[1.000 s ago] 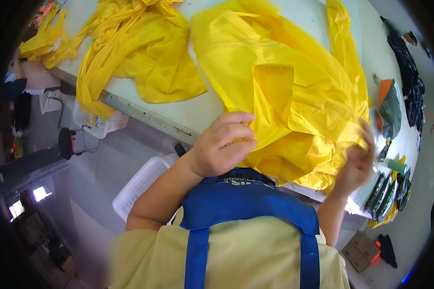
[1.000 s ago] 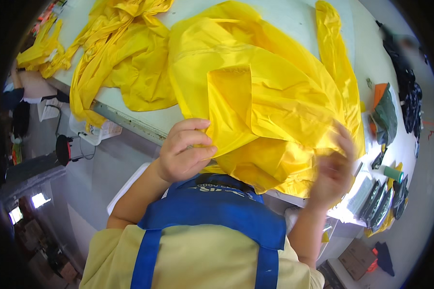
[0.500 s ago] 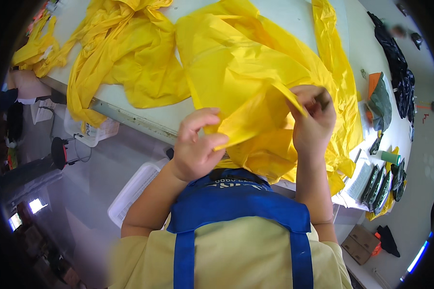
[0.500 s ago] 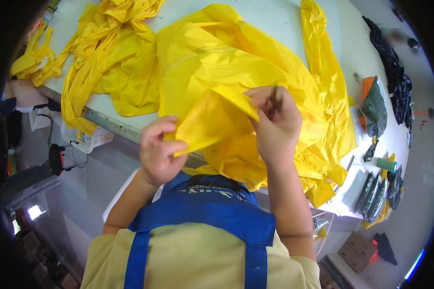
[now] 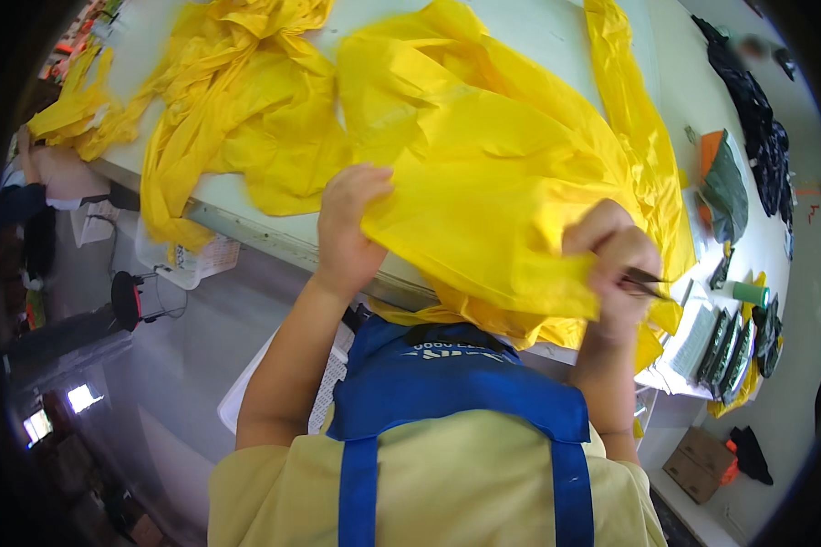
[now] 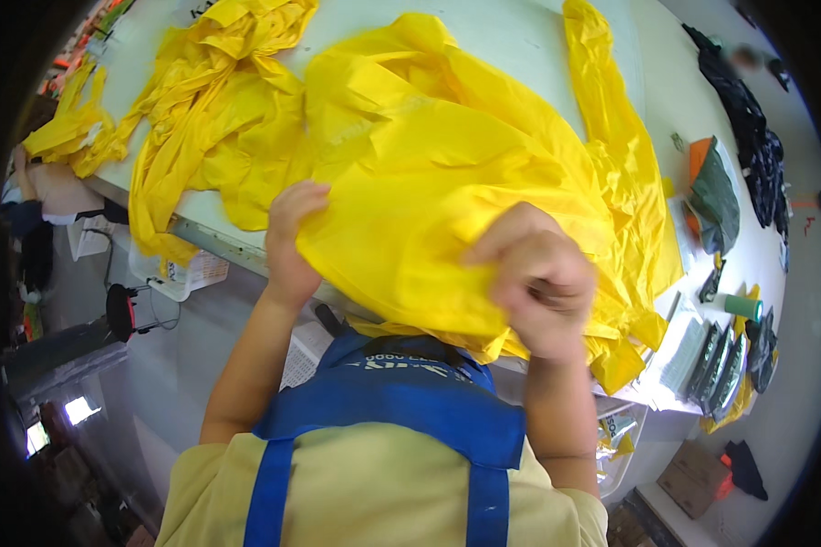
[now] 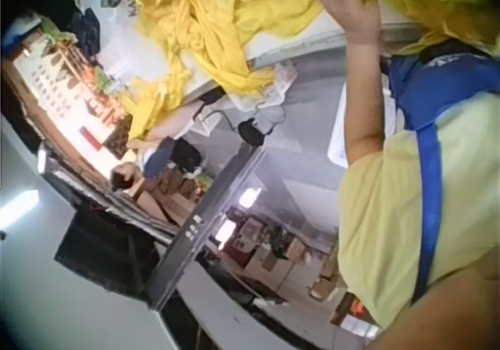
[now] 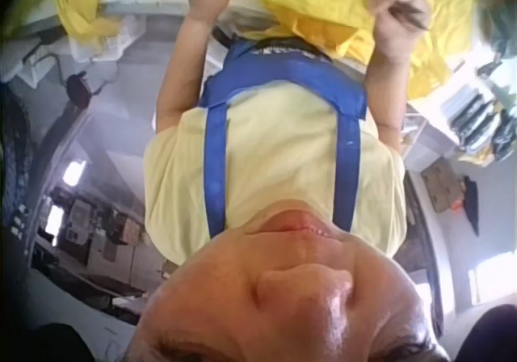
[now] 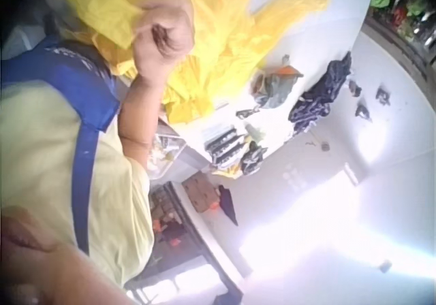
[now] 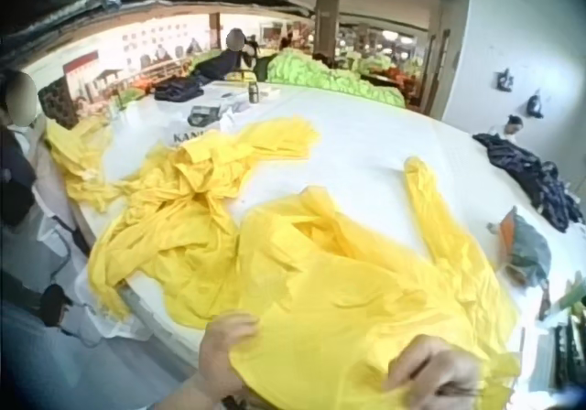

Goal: The person spreads a large yellow fabric on a table, folds and aligns edges, then uses scissors to trim excess material. The person repeatedly adjusts and smooths the fabric while cutting along edges.

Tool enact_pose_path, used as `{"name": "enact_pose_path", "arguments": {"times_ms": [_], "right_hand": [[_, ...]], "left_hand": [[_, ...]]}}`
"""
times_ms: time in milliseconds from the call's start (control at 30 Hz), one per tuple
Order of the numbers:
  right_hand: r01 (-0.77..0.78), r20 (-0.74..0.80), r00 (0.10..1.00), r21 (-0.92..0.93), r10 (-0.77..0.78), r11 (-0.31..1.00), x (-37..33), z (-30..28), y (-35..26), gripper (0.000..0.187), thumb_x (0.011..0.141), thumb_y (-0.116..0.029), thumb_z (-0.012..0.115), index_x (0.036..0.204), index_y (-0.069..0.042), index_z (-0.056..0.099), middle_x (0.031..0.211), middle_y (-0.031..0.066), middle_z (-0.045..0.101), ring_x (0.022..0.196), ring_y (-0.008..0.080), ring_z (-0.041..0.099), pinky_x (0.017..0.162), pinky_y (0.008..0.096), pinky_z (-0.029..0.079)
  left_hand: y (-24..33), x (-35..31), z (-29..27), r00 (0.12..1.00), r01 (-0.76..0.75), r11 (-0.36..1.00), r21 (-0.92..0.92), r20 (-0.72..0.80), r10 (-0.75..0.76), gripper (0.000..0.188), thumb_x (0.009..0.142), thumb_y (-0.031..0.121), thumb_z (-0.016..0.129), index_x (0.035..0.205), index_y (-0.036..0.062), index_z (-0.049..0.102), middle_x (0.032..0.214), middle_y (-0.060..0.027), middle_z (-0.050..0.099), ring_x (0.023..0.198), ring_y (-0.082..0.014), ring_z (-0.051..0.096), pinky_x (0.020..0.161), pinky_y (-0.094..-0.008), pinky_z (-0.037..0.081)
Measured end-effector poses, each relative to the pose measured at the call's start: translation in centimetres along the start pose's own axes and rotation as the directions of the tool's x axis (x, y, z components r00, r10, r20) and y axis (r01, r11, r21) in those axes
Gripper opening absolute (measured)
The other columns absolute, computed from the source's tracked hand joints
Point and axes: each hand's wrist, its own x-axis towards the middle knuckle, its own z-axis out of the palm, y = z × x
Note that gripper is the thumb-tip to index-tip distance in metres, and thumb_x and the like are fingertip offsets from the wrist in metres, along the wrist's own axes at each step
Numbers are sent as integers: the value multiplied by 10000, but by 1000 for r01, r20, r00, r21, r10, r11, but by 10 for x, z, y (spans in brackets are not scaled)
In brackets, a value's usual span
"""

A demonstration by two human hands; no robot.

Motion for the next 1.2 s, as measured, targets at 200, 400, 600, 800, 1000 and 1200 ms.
{"name": "enact_pose_path", "arguments": {"times_ms": [200,400,600,800,1000,1200], "right_hand": [[-192,590,748,630,-304,752,32,-82,-34,144,887,-55,513,867,-99,649,843,134,606,489,145,470,431,246,367],[-172,-909,405,25,94,985,-23,-97,-12,184,905,-161,582,1046,-44,561,847,-2,576,496,45,265,461,186,234],[-644,-948,-78,285,309,710,-266,-55,58,232,910,-214,573,1074,-93,463,729,-7,461,437,51,312,383,204,241],[-392,-911,-189,412,366,823,-247,-20,103,308,886,-157,585,1122,-106,395,917,64,526,542,113,470,432,232,360],[-207,-992,-32,-114,-123,972,-186,-129,-8,388,808,-98,628,1167,-41,490,1150,172,530,1064,333,535,887,440,474],[-658,-999,44,-13,21,753,-209,-352,-92,304,837,-205,593,1071,-11,585,954,184,622,910,370,588,810,430,459]], "left_hand": [[-74,17,23,987,46,998,-33,158,-40,312,682,-14,667,970,99,625,1093,-70,628,1074,-296,539,943,-382,407],[-96,80,6,874,386,922,7,317,-368,133,877,131,591,964,32,612,856,-63,639,795,-132,580,706,-245,456],[-116,133,-36,903,209,977,-32,390,-181,210,900,216,583,957,15,603,706,-82,585,636,-126,535,614,-260,436],[-119,165,-54,845,222,974,33,492,-209,208,923,192,549,910,-14,579,760,3,567,698,-73,495,663,-230,419],[-192,274,-137,945,183,983,6,276,-178,338,916,332,489,900,21,621,782,-36,600,710,-143,557,654,-283,438],[-307,314,-261,634,685,683,251,257,-730,257,867,321,554,888,86,654,741,-17,621,624,-109,564,494,-266,406]]}}
